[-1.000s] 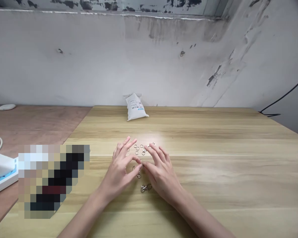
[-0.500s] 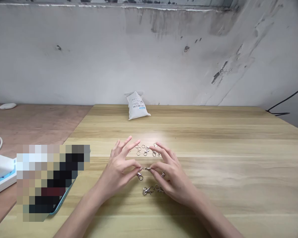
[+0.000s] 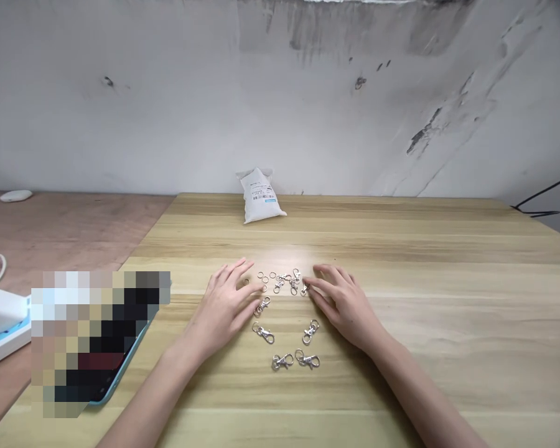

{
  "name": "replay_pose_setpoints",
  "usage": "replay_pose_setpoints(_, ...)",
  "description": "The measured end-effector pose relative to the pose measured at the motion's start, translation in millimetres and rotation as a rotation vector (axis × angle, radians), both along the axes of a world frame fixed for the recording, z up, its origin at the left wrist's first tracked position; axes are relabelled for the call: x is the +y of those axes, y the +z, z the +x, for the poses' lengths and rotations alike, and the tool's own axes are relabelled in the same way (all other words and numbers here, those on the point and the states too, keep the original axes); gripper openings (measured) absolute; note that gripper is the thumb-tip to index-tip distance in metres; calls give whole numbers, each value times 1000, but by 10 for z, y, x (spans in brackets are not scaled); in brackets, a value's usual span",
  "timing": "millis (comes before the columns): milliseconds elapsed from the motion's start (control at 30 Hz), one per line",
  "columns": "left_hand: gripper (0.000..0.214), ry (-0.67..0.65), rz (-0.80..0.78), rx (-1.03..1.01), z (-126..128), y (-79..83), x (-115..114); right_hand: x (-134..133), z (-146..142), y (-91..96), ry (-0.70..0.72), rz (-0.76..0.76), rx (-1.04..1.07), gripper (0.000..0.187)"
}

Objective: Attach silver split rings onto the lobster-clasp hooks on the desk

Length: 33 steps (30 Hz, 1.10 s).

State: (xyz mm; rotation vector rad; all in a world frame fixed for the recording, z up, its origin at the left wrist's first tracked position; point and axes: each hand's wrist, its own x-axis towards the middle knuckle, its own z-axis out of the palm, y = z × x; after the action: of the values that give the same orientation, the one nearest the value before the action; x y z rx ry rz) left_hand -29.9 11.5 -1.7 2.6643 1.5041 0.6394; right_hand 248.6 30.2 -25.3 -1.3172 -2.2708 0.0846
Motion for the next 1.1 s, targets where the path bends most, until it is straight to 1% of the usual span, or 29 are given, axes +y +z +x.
replay_pose_setpoints(133,18,-17,74,29,55,-69,55,-8,-42,2,0,49,14,19)
replay_pose_setpoints(200,16,-26,117,23,75,-66,67,-5,-42,21,4,77,27,18)
replay_pose_setpoints(300,17,-43,138,1,72,-44,71,4,-37,43,-4,93,39,22)
replay_pose_setpoints(367,15,-64,93,-42,54,-35,59,0,-45,51,-6,78,58,23)
replay_pose_setpoints(433,12,-73,14,-127,39,-31,33,-18,-68,57,4,51,110,22)
replay_pose_setpoints(567,6,-46,-88,-356,61,-29,-41,-97,-157,72,20,-14,344,19)
replay_pose_setpoints(633,4,-19,-149,-464,95,-23,-73,-144,-212,78,22,-78,484,19)
replay_pose_setpoints(700,12,18,-219,-555,125,-15,-96,-186,-261,83,9,-183,616,21)
replay_pose_setpoints(800,17,9,-256,-600,137,-6,-114,-222,-308,100,-46,-436,857,27)
replay_pose_setpoints(900,14,-11,-234,-553,123,-11,-120,-226,-325,137,-85,-682,1080,37)
replay_pose_setpoints(967,12,7,-217,-522,117,-21,-122,-217,-325,165,-85,-764,1142,41)
replay_pose_setpoints(1100,10,50,-208,-506,125,-43,-126,-201,-308,204,-80,-857,1181,43)
